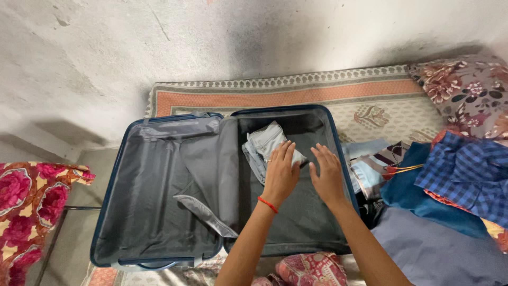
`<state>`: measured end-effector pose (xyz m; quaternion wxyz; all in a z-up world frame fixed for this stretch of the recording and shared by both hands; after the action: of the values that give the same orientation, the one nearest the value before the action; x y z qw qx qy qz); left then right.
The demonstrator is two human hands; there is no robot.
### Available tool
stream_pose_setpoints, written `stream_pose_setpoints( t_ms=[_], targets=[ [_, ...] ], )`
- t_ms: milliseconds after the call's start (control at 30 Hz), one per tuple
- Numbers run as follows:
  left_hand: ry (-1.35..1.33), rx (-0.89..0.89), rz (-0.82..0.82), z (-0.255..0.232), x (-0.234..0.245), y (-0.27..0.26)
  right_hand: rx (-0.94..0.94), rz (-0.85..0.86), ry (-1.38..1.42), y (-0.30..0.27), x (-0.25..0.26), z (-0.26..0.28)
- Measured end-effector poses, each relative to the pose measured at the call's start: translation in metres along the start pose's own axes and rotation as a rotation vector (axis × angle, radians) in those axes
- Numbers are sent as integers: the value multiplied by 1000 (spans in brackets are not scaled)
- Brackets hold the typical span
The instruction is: The person removes various pieces of clothing from a suitcase by hand, including a dark polo shirt, folded blue and white garments, and patterned items, placing them onto a bed.
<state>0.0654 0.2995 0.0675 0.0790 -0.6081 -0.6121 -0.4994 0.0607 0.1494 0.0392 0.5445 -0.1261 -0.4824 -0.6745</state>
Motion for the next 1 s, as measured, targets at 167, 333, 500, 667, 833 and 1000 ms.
stream_pose_setpoints(
  t_ms=[167,333,500,667,833,1000],
  targets=[
    [10,13,10,24,-17,-4,3,27,13,2,-23,-13],
    [28,45,28,51,-32,-8,-9,58,-8,3,-53,-30],
    [40,114,65,80,-50,-7,-4,88,6,7,-84,-45],
    [82,173,73,116,-80,-12,-27,131,-21,9,-119,-63],
    [107,261,92,161,-118,-22,-31,203,-57,12,-158,-88],
    [153,362,156,204,-152,-40,-66,258,-76,14,-197,-120]
  ],
)
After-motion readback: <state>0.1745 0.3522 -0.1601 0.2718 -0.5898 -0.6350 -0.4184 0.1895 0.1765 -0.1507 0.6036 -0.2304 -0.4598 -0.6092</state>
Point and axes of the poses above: each hand's wrist, its own y-axis towards the middle knuckle, its own x-axis out of the back of the hand, z = x × y, the point moved 7 cm from there along y, towards the middle knuckle, and after that the axes turned 2 degrees about z, right-handed, at the moved point
